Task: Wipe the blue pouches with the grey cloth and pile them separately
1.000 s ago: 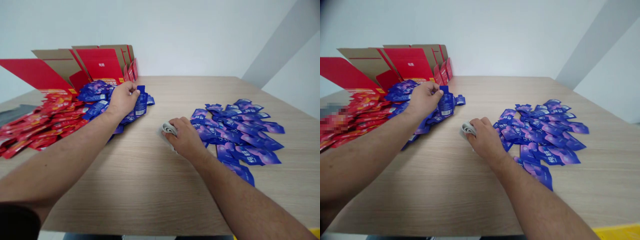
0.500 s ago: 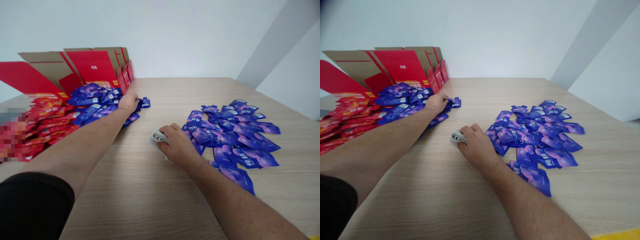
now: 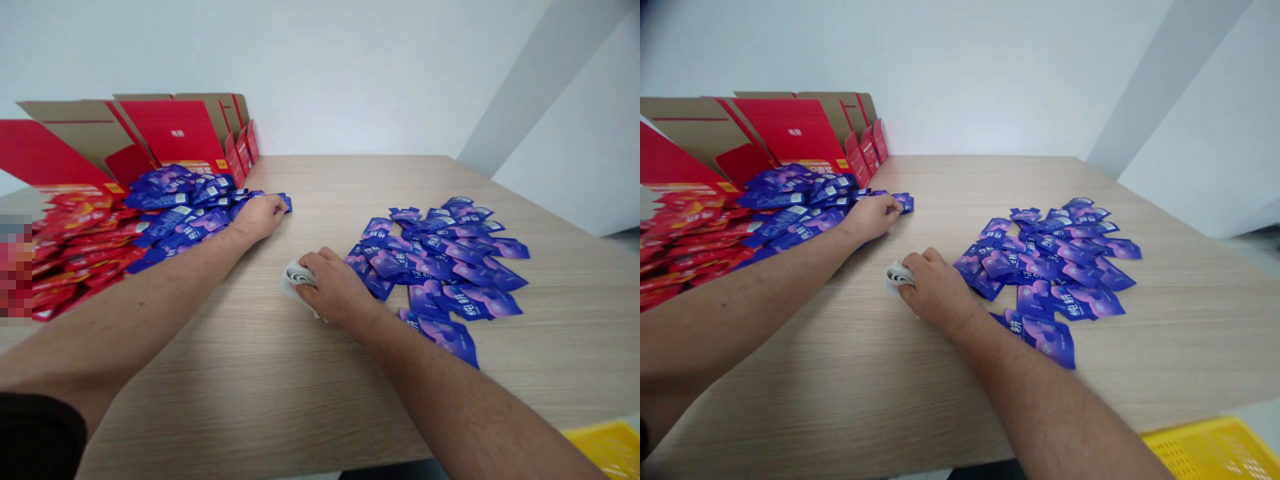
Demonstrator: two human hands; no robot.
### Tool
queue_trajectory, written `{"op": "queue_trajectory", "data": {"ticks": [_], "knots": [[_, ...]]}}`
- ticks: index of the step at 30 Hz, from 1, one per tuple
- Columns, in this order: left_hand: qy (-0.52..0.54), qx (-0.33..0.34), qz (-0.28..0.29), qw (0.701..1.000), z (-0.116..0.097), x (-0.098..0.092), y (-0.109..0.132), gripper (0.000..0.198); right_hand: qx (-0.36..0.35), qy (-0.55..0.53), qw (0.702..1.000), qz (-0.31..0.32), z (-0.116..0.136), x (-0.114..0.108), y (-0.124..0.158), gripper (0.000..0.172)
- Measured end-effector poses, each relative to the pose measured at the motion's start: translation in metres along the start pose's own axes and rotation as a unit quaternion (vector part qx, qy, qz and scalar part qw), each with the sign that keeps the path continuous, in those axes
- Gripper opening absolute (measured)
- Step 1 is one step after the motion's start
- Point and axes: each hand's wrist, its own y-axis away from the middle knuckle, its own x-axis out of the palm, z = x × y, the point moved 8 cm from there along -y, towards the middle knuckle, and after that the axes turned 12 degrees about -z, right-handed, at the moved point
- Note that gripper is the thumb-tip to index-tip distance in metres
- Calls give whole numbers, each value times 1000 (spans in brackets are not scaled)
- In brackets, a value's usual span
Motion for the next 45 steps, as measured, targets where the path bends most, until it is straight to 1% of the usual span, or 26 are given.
{"op": "queue_trajectory", "data": {"ticks": [2, 4, 7, 9, 12, 15, 17, 19, 21, 23, 25, 26, 29, 32, 37, 39, 41, 43, 45], "knots": [[73, -7, 21, 997, -19, 6, 12, 22, -23, -5, 999, 22, 6, 3, 2, 30], [138, -8, 54, 989, -42, 15, 25, 20, -54, -11, 997, 61, 15, 8, 6, 32], [201, 23, 96, 975, -78, 27, 41, 19, -101, -3, 987, 129, 27, 17, 13, 35], [237, 47, 117, 963, -101, 32, 48, 18, -122, 3, 980, 158, 33, 21, 17, 37], [271, 64, 153, 948, -128, 38, 52, 18, -124, 10, 978, 167, 33, 22, 18, 38], [259, 91, 173, 946, -151, 42, 49, 22, -131, 18, 978, 161, 32, 23, 18, 39], [243, 143, 169, 944, -169, 40, 46, 30, -139, 13, 978, 158, 32, 23, 17, 41], [234, 210, 167, 934, -189, 36, 46, 40, -140, -2, 978, 156, 32, 25, 16, 45], [206, 287, 184, 917, -208, 35, 50, 49, -135, -18, 978, 160, 31, 26, 16, 48], [149, 363, 205, 897, -225, 38, 58, 57, -125, -28, 978, 164, 30, 28, 16, 49], [90, 431, 213, 872, -239, 44, 67, 61, -117, -32, 980, 158, 28, 27, 15, 48], [72, 452, 210, 864, -244, 47, 69, 61, -117, -33, 981, 151, 27, 26, 14, 48], [41, 473, 204, 856, -251, 57, 72, 57, -118, -24, 984, 135, 26, 23, 12, 58], [14, 476, 192, 858, -250, 63, 71, 52, -107, -16, 985, 134, 24, 21, 11, 68], [-17, 501, 164, 849, -242, 57, 73, 30, -109, -14, 983, 148, 25, 23, 12, 66], [-22, 492, 150, 857, -237, 51, 71, 26, -114, -25, 981, 153, 26, 25, 12, 65], [-12, 464, 120, 877, -228, 43, 65, 27, -116, -41, 978, 168, 26, 28, 14, 58], [27, 420, 74, 904, -215, 28, 56, 28, -121, -48, 975, 182, 27, 30, 15, 49], [86, 374, 18, 923, -196, 7, 50, 28, -124, -42, 973, 191, 27, 30, 15, 43]]}}
